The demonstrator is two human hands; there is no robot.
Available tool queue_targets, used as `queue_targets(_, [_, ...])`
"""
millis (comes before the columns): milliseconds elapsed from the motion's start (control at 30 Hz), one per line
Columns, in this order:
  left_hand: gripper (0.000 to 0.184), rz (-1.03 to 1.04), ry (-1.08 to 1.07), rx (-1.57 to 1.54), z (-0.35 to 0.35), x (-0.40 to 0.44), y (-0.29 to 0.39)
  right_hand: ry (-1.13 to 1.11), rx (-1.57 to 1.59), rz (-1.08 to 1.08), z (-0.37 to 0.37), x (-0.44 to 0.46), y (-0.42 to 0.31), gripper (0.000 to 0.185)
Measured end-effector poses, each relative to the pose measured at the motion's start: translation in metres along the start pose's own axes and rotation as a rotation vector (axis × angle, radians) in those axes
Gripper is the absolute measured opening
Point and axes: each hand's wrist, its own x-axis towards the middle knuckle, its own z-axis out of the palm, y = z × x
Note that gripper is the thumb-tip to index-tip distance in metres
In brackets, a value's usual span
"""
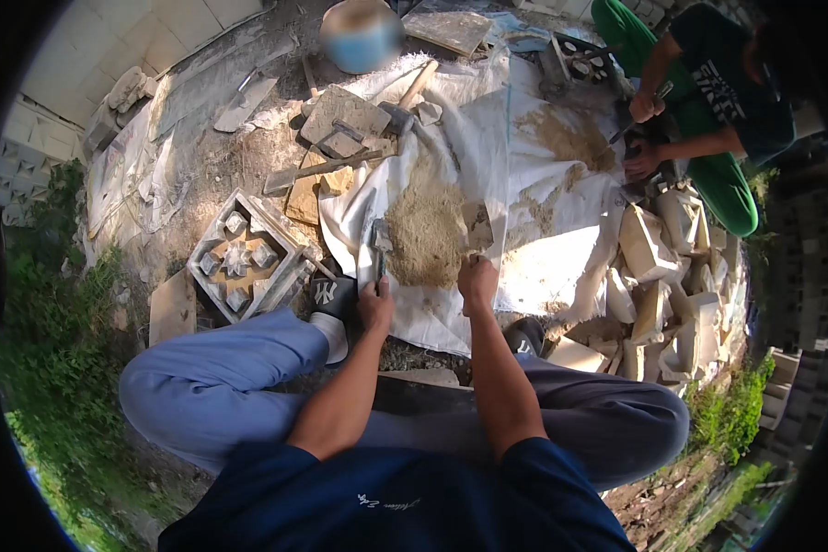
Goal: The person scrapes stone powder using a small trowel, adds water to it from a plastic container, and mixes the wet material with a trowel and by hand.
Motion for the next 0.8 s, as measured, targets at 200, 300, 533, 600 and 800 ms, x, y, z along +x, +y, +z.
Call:
queue_targets(200, [0.039, 0.383, 0.052, 0.112, 0.018, 0.026, -0.001, 0.004, 0.056, -0.164, 0.011, 0.020, -0.006, 0.033])
queue_targets(300, [0.037, 0.318, 0.001, 0.045, 0.011, 0.024, 0.012, -0.028, 0.086, -0.186, 0.010, 0.032, -0.011, 0.033])
queue_targets(533, [0.036, 0.319, 0.152, -0.001, 0.007, 0.039, 0.046, -0.179, 0.309, 0.057, 0.026, 0.054, 0.005, 0.035])
queue_targets(600, [0.036, 0.406, 0.093, 0.030, 0.009, 0.056, 0.047, -0.008, 0.249, -0.093, 0.041, 0.058, 0.014, 0.034])
queue_targets(800, [0.040, 0.389, -0.004, 0.037, 0.021, 0.087, 0.043, 0.004, 0.178, -0.024, 0.013, 0.033, -0.024, 0.031])
